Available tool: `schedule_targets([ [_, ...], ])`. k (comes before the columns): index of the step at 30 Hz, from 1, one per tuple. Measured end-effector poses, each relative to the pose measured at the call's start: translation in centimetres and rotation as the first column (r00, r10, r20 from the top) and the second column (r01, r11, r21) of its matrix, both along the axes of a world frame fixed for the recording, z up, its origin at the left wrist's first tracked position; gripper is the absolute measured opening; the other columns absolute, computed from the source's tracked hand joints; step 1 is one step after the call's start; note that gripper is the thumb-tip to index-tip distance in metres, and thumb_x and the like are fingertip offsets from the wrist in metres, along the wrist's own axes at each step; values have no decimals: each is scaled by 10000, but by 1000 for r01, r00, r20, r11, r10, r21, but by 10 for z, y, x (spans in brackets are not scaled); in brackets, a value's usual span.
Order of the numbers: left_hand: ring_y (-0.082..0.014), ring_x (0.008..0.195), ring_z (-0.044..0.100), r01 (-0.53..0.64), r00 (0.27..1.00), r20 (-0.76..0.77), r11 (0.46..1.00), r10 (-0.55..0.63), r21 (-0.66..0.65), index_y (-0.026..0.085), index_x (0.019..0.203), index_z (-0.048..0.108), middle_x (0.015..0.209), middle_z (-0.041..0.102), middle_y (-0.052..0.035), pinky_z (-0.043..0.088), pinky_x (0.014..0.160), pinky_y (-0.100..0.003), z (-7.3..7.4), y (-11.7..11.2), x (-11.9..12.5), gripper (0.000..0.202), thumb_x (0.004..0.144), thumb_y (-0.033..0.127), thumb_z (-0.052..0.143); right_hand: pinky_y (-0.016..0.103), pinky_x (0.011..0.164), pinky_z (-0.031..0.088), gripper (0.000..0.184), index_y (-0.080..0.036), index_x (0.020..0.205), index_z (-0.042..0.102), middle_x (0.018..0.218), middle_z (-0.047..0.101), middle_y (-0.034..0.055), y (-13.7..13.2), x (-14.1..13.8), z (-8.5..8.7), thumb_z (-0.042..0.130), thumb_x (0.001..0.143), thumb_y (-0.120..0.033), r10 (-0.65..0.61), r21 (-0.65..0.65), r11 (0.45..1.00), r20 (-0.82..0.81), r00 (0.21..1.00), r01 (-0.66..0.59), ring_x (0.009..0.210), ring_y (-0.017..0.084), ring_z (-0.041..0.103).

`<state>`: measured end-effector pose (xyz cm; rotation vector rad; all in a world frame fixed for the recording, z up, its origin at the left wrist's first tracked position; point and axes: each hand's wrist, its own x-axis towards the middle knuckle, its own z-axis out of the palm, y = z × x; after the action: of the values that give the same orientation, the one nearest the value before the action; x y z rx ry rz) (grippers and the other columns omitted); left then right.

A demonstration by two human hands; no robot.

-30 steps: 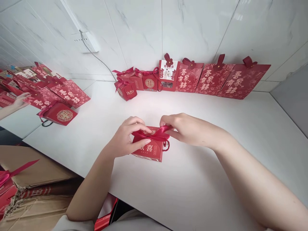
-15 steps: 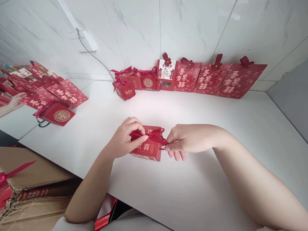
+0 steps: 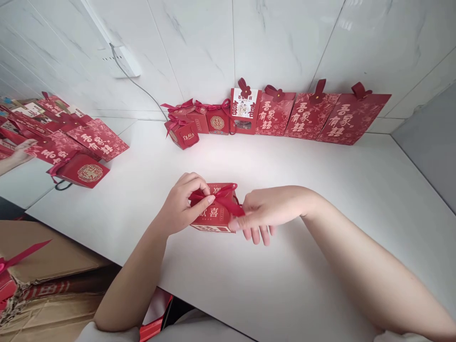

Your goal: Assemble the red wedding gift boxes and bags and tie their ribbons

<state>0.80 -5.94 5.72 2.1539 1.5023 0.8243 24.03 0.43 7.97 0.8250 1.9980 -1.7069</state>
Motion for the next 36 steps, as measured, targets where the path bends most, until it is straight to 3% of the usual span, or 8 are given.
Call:
schedule_targets([
  [4,-168,935,521,-99,995,9,991,98,90,206,819,544,931,574,-8,424,918,-360,-5,3,2,96,905,250,553,262,609,538,518,-143,771,663,741,714,85,10,0,-9,572,869,-644,-238,54,965,-216,947,255,664,197,694],
  [7,-175,1010,536,-129,989,74,989,124,70,207,831,540,1014,570,-21,429,947,-359,-9,3,4,90,907,253,547,243,557,507,459,-142,739,635,700,700,73,16,-3,-17,588,888,-573,-315,52,940,-247,916,337,591,169,665],
  [14,-149,913,564,-80,972,198,970,127,-228,229,871,488,1083,580,-4,475,770,-304,-11,0,8,102,947,292,464,243,528,484,351,-131,730,676,678,706,88,16,-3,-14,532,911,-396,-276,12,959,-167,947,282,548,167,653],
  [21,-148,886,559,-106,968,192,956,162,-272,242,865,486,1066,586,17,471,735,-297,-10,0,8,104,941,310,465,259,538,494,331,-141,676,636,676,711,91,11,-4,-11,437,887,-302,-186,-21,983,-111,976,184,538,174,656],
  [28,-171,908,585,-124,962,207,957,181,-261,244,903,478,1072,609,-4,486,779,-335,-11,0,8,132,935,371,486,244,527,484,368,-149,785,623,797,717,89,15,-5,-13,544,907,-487,-276,40,956,-198,940,290,615,169,663],
  [30,-204,992,589,-96,975,175,966,140,-238,258,999,497,1139,603,-27,494,854,-375,-8,-1,7,236,892,457,565,240,536,486,398,-149,795,619,772,707,73,16,-4,-14,601,878,-539,-307,56,943,-240,921,328,610,159,657],
  [33,-275,1206,513,-2,997,81,982,18,-190,300,1221,494,1294,550,-51,454,1011,-441,-2,-3,5,647,698,564,768,238,553,492,433,-151,777,608,699,684,46,16,-4,-18,633,858,-576,-334,65,928,-282,899,366,597,149,647],
  [36,-300,1302,441,66,998,15,985,-64,-162,342,1376,417,1394,494,-53,415,1079,-464,1,-3,3,901,608,556,837,241,561,495,441,-153,762,603,672,677,37,17,-4,-21,644,852,-583,-349,60,922,-306,886,384,592,146,642],
])
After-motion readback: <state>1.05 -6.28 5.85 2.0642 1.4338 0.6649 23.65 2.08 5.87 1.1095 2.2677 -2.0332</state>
